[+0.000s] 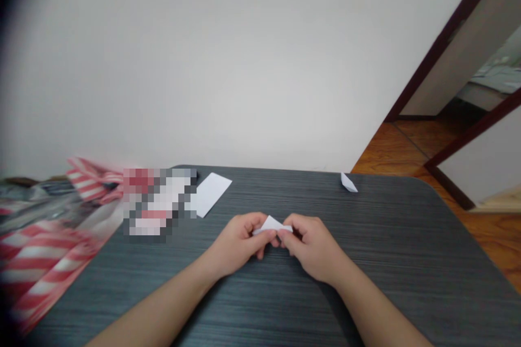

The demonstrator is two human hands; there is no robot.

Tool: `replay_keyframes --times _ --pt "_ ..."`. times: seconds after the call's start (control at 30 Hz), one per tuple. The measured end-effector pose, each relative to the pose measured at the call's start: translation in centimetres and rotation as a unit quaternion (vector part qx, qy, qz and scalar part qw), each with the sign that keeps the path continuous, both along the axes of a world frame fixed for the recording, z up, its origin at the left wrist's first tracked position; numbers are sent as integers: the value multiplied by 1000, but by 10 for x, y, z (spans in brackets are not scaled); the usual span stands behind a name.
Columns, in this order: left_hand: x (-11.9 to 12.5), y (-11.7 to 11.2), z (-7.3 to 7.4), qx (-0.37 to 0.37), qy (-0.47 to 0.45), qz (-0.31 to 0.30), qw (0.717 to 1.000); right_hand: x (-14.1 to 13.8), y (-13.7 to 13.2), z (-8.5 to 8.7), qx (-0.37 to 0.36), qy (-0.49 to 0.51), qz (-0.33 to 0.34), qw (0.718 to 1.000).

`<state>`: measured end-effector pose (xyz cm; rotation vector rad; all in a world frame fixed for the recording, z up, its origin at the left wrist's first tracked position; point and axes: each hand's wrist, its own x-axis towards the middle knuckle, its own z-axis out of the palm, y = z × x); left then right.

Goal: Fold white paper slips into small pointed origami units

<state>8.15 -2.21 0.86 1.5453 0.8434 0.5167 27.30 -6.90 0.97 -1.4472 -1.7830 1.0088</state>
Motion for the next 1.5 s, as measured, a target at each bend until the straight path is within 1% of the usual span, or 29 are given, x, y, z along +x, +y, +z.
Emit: replay_keyframes --times 0.1,0.2,0.3,0.43,0.53,0.63,0.83,1.2,1.3,1.4,1.5 --pt "0 0 0 -11 -4 4 1000 2 -1 0 -3 3 -16 1000" --pt "-1 -1 1 3 22 5 1000 3 -1 -1 -15 11 -27 999" --pt "-2 -1 1 15 39 4 999 2 0 -5 -36 34 -22 999" --pt "-3 -1 0 19 35 2 999 1 0 -8 -58 64 -12 996" --pt "-2 -1 -1 14 32 -6 999 0 -1 -7 -54 56 -6 997" --pt "-2 -1 -1 7 23 -6 1000 0 -1 -4 -46 43 -16 998" --pt "0 -1 -2 -27 -7 26 999 5 1 -3 -38 32 -50 997" --pt "0 -3 0 -19 -16 47 999 4 1 -4 -51 57 -51 996" --pt "0 -2 0 -22 -25 41 999 5 1 -5 -52 63 -53 995" --pt "-1 -2 -1 -23 -36 35 998 5 1 -5 -54 67 -59 995" --pt "-1 -1 -3 -27 -35 42 998 5 1 -5 -54 66 -65 994"
